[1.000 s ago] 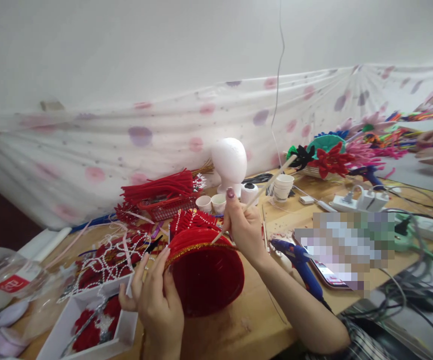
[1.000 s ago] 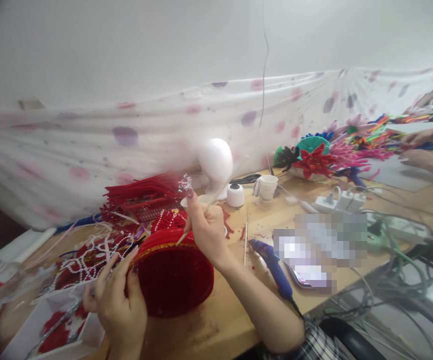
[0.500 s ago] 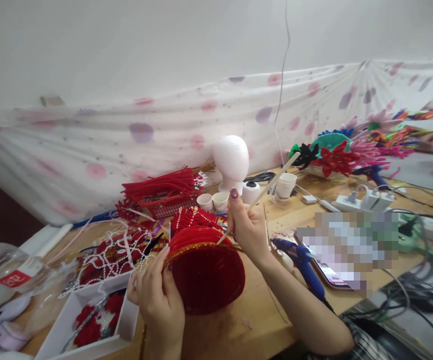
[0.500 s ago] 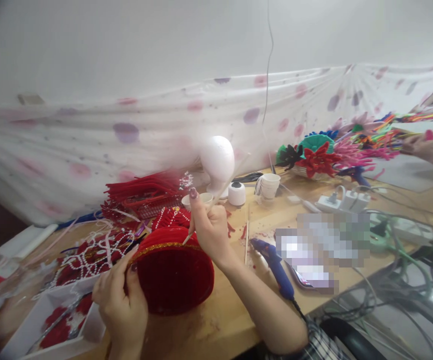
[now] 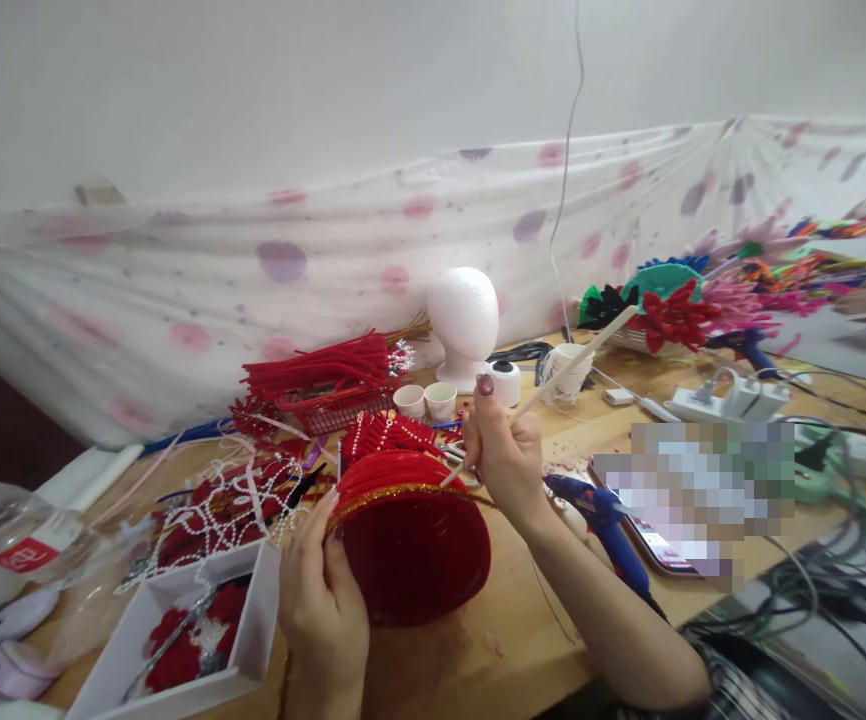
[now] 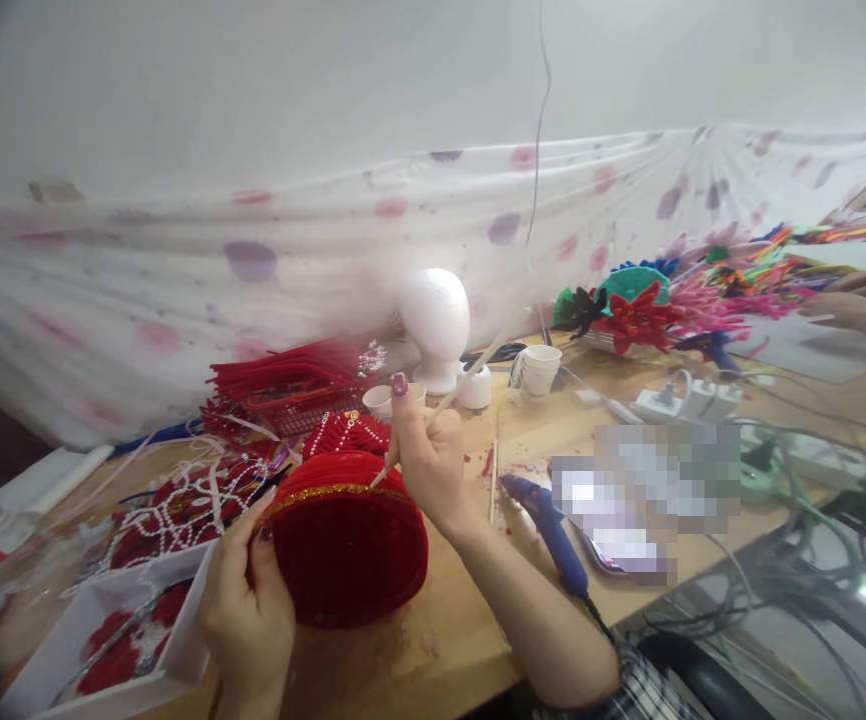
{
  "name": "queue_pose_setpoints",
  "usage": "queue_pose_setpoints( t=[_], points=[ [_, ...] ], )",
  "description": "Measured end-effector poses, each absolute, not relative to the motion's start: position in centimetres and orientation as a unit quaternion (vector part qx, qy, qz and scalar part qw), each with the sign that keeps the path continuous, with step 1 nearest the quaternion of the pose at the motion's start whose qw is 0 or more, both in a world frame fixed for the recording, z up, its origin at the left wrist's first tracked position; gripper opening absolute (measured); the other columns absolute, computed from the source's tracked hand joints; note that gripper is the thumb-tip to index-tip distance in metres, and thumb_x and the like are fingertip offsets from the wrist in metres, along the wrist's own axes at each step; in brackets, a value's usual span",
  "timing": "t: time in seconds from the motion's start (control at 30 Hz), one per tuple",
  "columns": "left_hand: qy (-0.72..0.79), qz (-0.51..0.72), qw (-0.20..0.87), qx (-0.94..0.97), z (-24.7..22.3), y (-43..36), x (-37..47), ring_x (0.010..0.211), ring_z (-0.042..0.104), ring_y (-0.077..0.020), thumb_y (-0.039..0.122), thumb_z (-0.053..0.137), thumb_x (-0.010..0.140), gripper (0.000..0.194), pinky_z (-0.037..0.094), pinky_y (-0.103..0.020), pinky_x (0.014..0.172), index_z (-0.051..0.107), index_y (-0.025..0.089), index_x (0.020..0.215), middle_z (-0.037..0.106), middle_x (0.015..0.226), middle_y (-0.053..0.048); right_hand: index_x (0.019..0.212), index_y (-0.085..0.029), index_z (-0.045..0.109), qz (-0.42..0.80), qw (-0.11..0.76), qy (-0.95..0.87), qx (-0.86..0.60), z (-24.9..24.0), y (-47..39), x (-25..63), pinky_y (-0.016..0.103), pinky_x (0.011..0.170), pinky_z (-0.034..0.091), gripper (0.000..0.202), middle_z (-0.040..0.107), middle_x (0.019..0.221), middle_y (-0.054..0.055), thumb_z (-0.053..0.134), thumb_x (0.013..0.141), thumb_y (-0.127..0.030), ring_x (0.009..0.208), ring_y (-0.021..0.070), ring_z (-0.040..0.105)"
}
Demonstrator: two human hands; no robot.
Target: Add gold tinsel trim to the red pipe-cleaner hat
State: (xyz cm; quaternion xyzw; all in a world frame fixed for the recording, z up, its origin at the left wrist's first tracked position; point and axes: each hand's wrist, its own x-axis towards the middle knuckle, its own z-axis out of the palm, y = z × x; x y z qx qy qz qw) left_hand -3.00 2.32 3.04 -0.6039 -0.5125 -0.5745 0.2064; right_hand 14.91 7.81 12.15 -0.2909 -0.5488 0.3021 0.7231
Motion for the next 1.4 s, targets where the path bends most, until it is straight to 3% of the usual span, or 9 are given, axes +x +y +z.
queue_pose_setpoints(
  t=[0.47,0.73,1.2,1.4],
  points=[
    [-0.543,-0.574,0.19,-0.582,3.0,2.1,-2.9,0.111,0.067,-0.0151,0.015,0.046,0.098,0.031,0.048,-0.021,0.096,0.065,0.011,0.122,0.074,0.116,-0.012,0.035,-0.022,0.04,0.355,0.705,-0.531,-0.308,12.0,7.9,14.5,0.026,0.041,0.024,0.073,0.033,0.033,-0.006,0.048,0.093,-0.066,0.034,0.0056,0.03],
    [-0.544,-0.58,0.183,-0.578,2.7,2.3,-3.1,0.112,0.067,-0.0177,0.018,0.045,0.098,0.031,0.048,-0.026,0.098,0.066,0.011,0.12,0.074,0.115,-0.013,0.037,-0.022,0.04,0.375,0.73,-0.495,-0.284,11.1,8.2,14.9,0.025,0.04,0.022,0.07,0.031,0.034,-0.006,0.052,0.094,-0.06,0.035,0.0063,0.03],
    [-0.552,-0.58,0.18,-0.571,2.8,2.3,-3.0,0.112,0.068,-0.0176,0.02,0.045,0.099,0.03,0.05,-0.028,0.097,0.066,0.015,0.121,0.074,0.115,-0.011,0.035,-0.022,0.037,0.384,0.716,-0.494,-0.309,11.5,7.7,14.7,0.026,0.039,0.02,0.073,0.03,0.033,-0.006,0.053,0.087,-0.07,0.033,0.0057,0.029],
    [-0.559,-0.581,0.179,-0.564,2.8,2.2,-3.1,0.11,0.069,-0.0192,0.022,0.047,0.098,0.029,0.051,-0.03,0.094,0.067,0.018,0.119,0.075,0.114,-0.009,0.037,-0.022,0.039,0.377,0.748,-0.469,-0.28,10.7,7.8,14.8,0.027,0.043,0.025,0.07,0.033,0.034,-0.006,0.054,0.093,-0.061,0.036,0.0067,0.032]
  ],
)
